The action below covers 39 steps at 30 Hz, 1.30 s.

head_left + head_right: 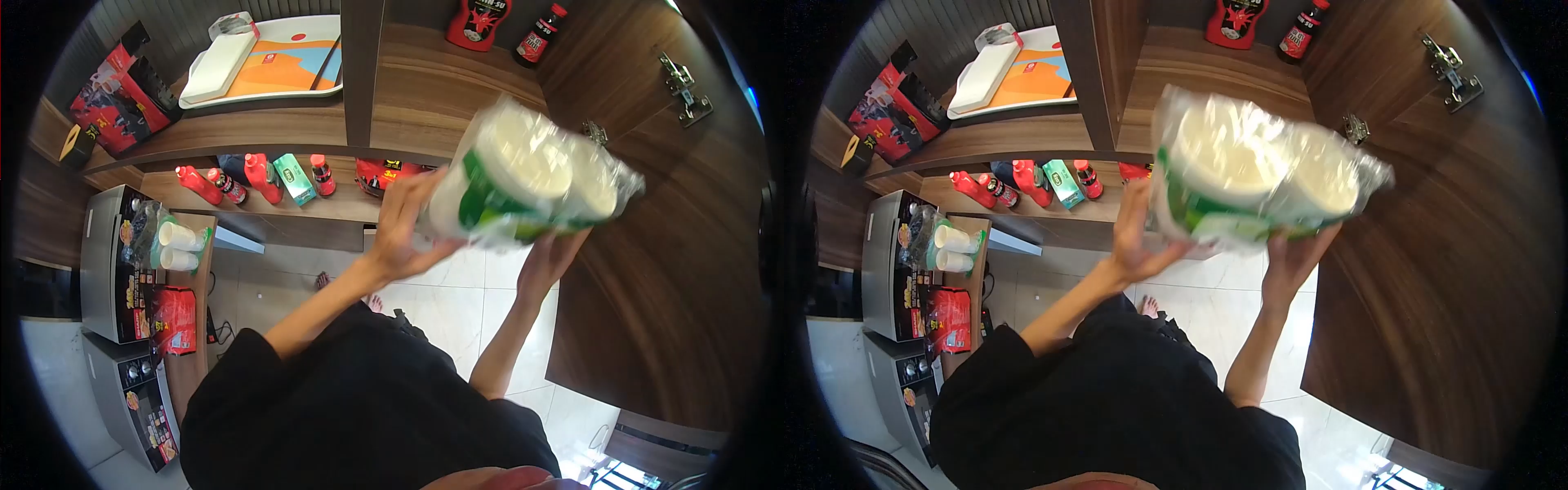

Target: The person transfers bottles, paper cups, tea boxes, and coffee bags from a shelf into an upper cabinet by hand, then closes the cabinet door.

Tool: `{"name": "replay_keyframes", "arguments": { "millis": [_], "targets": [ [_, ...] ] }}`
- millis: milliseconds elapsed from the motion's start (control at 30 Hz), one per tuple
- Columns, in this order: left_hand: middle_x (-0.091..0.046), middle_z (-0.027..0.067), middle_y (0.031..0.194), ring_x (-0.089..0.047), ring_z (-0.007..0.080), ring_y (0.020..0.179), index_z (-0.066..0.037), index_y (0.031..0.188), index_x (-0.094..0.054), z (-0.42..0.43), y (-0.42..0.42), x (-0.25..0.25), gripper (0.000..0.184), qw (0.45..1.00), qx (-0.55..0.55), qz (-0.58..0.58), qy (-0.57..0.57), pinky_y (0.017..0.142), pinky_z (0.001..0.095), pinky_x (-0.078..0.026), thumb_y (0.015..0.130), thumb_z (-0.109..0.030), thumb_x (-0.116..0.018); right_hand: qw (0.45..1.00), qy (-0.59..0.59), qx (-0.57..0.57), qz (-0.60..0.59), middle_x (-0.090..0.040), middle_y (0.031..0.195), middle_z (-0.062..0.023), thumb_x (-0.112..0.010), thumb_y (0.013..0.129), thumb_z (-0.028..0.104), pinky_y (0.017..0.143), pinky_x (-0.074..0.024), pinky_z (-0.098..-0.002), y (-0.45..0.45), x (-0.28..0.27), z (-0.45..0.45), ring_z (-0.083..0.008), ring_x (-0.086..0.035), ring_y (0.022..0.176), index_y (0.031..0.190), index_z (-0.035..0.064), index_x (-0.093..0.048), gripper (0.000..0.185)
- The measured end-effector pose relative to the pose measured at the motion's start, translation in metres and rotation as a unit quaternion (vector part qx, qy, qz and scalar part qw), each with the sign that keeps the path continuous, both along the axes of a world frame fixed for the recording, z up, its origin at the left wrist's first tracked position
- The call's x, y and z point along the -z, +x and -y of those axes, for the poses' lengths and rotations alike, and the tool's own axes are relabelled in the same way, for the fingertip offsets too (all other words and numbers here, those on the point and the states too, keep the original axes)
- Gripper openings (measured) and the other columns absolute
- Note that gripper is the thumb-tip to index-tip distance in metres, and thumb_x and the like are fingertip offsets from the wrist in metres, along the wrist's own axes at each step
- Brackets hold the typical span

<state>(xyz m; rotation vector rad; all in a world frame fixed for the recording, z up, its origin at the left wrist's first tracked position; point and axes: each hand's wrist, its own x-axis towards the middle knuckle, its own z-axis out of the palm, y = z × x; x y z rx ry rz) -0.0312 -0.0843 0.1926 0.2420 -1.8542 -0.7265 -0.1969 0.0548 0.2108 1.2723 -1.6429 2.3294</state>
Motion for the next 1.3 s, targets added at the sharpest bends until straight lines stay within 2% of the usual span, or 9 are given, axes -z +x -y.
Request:
{"name": "replay_keyframes", "arguments": {
  "millis": [100, 200, 400, 533, 633, 767, 1067, 1167, 1300],
  "targets": [
    [-0.056, 0.0223, 0.118, -0.051, 0.0361, 0.114, 0.006, 0.132, -0.052, 0.031, -0.028, -0.035, 0.070, 0.996, -0.054, 0.018, -0.066, 0.097, 0.0427, -0.043, 0.077, -0.022, -0.086, 1.000, -0.006, -0.008, -0.016, -0.038, 0.156, -0.0108, -0.054, 0.106, 0.012, 0.116, -0.0292, -0.0362, -0.024, -0.031, 0.042, -0.0198, -0.038, 0.140, 0.160, 0.0069, -0.020, 0.065],
    [-0.057, 0.0202, 0.117, -0.049, 0.0353, 0.111, 0.003, 0.132, -0.052, 0.060, -0.056, -0.044, 0.063, 0.996, -0.070, 0.057, -0.015, 0.098, 0.0436, -0.041, 0.083, -0.023, -0.081, 0.999, 0.010, -0.048, -0.023, -0.054, 0.126, -0.0054, -0.063, 0.103, 0.015, 0.098, -0.0390, -0.0273, -0.047, -0.053, 0.086, -0.0121, -0.048, 0.115, 0.141, 0.0073, -0.039, 0.045],
    [-0.057, 0.0198, 0.121, -0.048, 0.0364, 0.109, -0.001, 0.134, -0.054, 0.128, -0.107, -0.026, 0.064, 0.991, -0.071, 0.103, 0.045, 0.099, 0.0454, -0.041, 0.085, -0.035, -0.078, 0.992, 0.039, -0.069, -0.098, -0.053, 0.131, -0.0164, -0.090, 0.079, 0.028, 0.096, -0.0471, -0.0366, -0.102, -0.017, 0.150, -0.0248, -0.057, 0.115, 0.152, 0.0056, -0.036, 0.093],
    [-0.053, 0.0226, 0.126, -0.048, 0.0398, 0.120, 0.000, 0.136, -0.055, 0.156, -0.139, -0.031, 0.077, 0.971, -0.162, 0.166, 0.058, 0.102, 0.0487, -0.043, 0.080, -0.045, -0.080, 0.935, 0.201, 0.195, -0.220, -0.044, 0.119, -0.0160, -0.094, 0.068, 0.032, 0.093, -0.0477, -0.0432, -0.130, -0.011, 0.177, -0.0344, -0.054, 0.111, 0.154, 0.0098, -0.035, 0.107],
    [-0.049, 0.0258, 0.129, -0.050, 0.0436, 0.122, 0.003, 0.139, -0.050, 0.169, -0.161, -0.026, 0.080, 0.968, -0.174, 0.152, 0.099, 0.103, 0.0506, -0.045, 0.081, -0.042, -0.081, 0.913, 0.201, 0.248, -0.253, -0.043, 0.122, -0.0160, -0.092, 0.070, 0.028, 0.089, -0.0498, -0.0425, -0.142, -0.010, 0.208, -0.0314, -0.060, 0.102, 0.154, 0.0112, -0.034, 0.103],
    [-0.049, 0.0275, 0.126, -0.055, 0.0441, 0.117, 0.006, 0.141, -0.040, 0.211, -0.197, 0.021, 0.083, 0.977, -0.159, 0.100, 0.099, 0.101, 0.0473, -0.047, 0.081, -0.032, -0.083, 0.944, 0.241, 0.140, -0.176, -0.053, 0.115, -0.0161, -0.089, 0.074, 0.025, 0.080, -0.0537, -0.0411, -0.180, 0.021, 0.246, -0.0229, -0.065, 0.077, 0.153, -0.0022, -0.024, 0.106],
    [-0.050, 0.0260, 0.121, -0.064, 0.0277, 0.101, 0.008, 0.137, -0.037, 0.239, -0.217, 0.019, 0.088, 0.968, -0.199, 0.039, 0.148, 0.084, 0.0379, -0.054, 0.076, -0.029, -0.088, 0.953, 0.237, 0.028, -0.185, -0.061, 0.125, -0.0191, -0.080, 0.082, 0.014, 0.097, -0.0516, -0.0389, -0.186, 0.021, 0.253, -0.0294, -0.068, 0.116, 0.130, 0.0016, -0.043, 0.062],
    [-0.046, 0.0274, 0.135, -0.051, 0.0433, 0.124, 0.002, 0.140, -0.034, 0.231, -0.209, 0.007, 0.096, 0.965, -0.148, 0.006, 0.217, 0.103, 0.0490, -0.045, 0.070, -0.028, -0.090, 0.954, 0.237, 0.026, -0.180, -0.059, 0.133, -0.0202, -0.078, 0.084, 0.016, 0.099, -0.0501, -0.0391, -0.188, 0.024, 0.254, -0.0293, -0.066, 0.120, 0.134, 0.0001, -0.043, 0.064],
    [-0.054, 0.0174, 0.138, -0.050, 0.0370, 0.126, -0.003, 0.143, -0.041, 0.229, -0.210, -0.013, 0.106, 0.953, -0.228, 0.098, 0.172, 0.101, 0.0536, -0.046, 0.060, -0.042, -0.094, 0.947, 0.262, 0.048, -0.178, -0.054, 0.145, -0.0202, -0.064, 0.094, 0.010, 0.080, -0.0559, -0.0338, -0.211, 0.021, 0.259, -0.0265, -0.069, 0.114, 0.146, 0.0033, -0.038, 0.059]
  ]
}}
